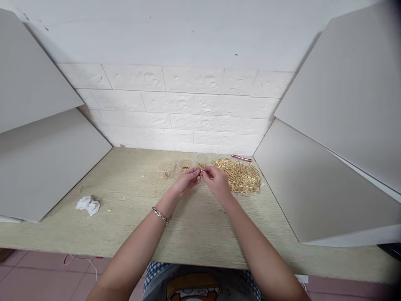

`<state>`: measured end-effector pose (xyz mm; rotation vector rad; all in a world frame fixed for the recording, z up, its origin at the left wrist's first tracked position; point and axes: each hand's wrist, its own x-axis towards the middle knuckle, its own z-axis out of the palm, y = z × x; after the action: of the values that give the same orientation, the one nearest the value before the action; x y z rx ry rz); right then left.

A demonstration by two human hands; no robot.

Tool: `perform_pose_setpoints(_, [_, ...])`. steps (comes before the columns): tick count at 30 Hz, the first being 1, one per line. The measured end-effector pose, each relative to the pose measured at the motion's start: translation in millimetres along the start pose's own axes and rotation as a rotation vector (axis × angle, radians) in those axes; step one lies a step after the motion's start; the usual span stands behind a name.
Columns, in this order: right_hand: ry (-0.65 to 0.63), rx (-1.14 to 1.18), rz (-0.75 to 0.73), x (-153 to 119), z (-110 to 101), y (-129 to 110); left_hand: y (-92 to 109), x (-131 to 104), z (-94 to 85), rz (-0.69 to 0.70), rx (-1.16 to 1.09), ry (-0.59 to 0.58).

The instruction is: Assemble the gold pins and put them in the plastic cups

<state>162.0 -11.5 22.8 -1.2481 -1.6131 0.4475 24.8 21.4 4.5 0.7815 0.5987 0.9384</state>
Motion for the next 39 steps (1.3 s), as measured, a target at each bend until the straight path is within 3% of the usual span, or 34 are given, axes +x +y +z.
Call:
perform_pose_setpoints(11, [0.001,-0.04,0.037,0.3,2.4,4.2,-2.7,0.9,4.5,0.07,0.137,0.025])
perform_pose_setpoints(18, [-0.03,-0.237,-0.063,-0.4,2.5,8.7,-6.1,2.9,10.2,0.201,0.346,0.124])
perform_pose_setpoints(29, [-0.126,-0.299,-0.138,0.9,0.7,11.8,-6.8,4.3,8.4,0.334,0.548,0.19])
perform_pose_setpoints(34, [-0.181,-0.256,-0.156,3.4,-3.4,14.8,-5.5,4.8,4.8,0.328,0.623,0.162])
perform_pose_setpoints(39, [-0.105,-0.14,-0.055,3.5,-0.8,14.0,-2.5,2.5,7.0,0.303,0.555,0.143])
